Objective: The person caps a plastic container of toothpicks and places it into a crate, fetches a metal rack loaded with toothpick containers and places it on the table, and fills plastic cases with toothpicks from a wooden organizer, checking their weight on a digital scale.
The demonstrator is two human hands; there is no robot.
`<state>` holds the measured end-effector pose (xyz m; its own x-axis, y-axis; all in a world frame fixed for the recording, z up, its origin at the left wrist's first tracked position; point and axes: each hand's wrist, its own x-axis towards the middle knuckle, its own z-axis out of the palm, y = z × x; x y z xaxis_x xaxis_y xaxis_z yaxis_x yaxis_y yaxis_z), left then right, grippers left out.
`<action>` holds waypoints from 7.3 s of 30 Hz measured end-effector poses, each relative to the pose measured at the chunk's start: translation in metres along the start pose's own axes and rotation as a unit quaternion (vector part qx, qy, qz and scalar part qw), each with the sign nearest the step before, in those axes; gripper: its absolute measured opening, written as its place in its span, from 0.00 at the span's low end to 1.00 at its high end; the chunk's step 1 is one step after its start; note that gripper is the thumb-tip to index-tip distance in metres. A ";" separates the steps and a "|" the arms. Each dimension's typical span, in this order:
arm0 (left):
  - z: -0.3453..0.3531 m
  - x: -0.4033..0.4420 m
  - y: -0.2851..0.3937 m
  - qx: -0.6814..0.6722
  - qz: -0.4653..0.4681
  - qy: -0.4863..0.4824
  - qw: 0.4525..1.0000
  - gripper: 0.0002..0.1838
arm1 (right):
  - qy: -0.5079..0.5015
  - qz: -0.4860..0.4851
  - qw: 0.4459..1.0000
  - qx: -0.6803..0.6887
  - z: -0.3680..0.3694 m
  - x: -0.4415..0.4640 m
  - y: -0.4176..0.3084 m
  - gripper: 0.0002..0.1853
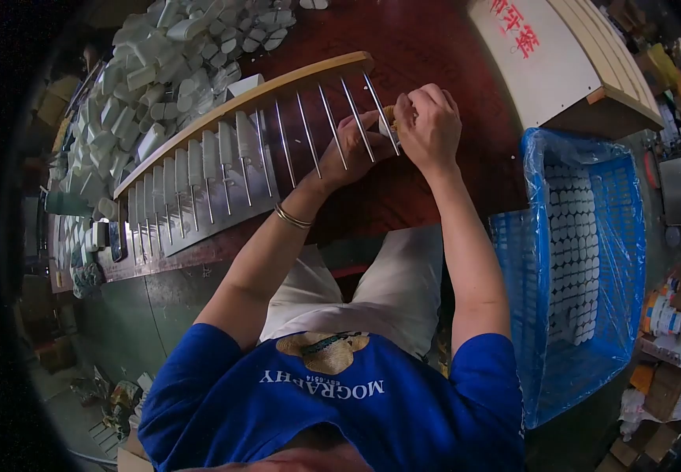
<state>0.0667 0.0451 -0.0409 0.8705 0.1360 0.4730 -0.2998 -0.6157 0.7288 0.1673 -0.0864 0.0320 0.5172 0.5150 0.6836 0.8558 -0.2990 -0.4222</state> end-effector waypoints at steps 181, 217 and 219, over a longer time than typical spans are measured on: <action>0.005 -0.105 0.139 -0.420 -0.254 -0.036 0.871 0.27 | -0.180 0.268 0.846 0.424 -0.102 -0.117 -0.075 0.24; 0.017 -0.135 0.125 -0.407 -0.301 -0.070 0.860 0.19 | -0.208 0.270 0.869 0.359 -0.090 -0.157 -0.089 0.21; 0.017 -0.135 0.124 -0.378 -0.302 -0.069 0.872 0.19 | -0.218 0.249 0.888 0.319 -0.090 -0.154 -0.094 0.21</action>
<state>-0.0816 -0.0631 -0.0230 0.9819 0.1307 -0.1374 0.1045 0.2319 0.9671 0.0086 -0.2103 0.0197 0.6557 0.7506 0.0812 0.2692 -0.1320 -0.9540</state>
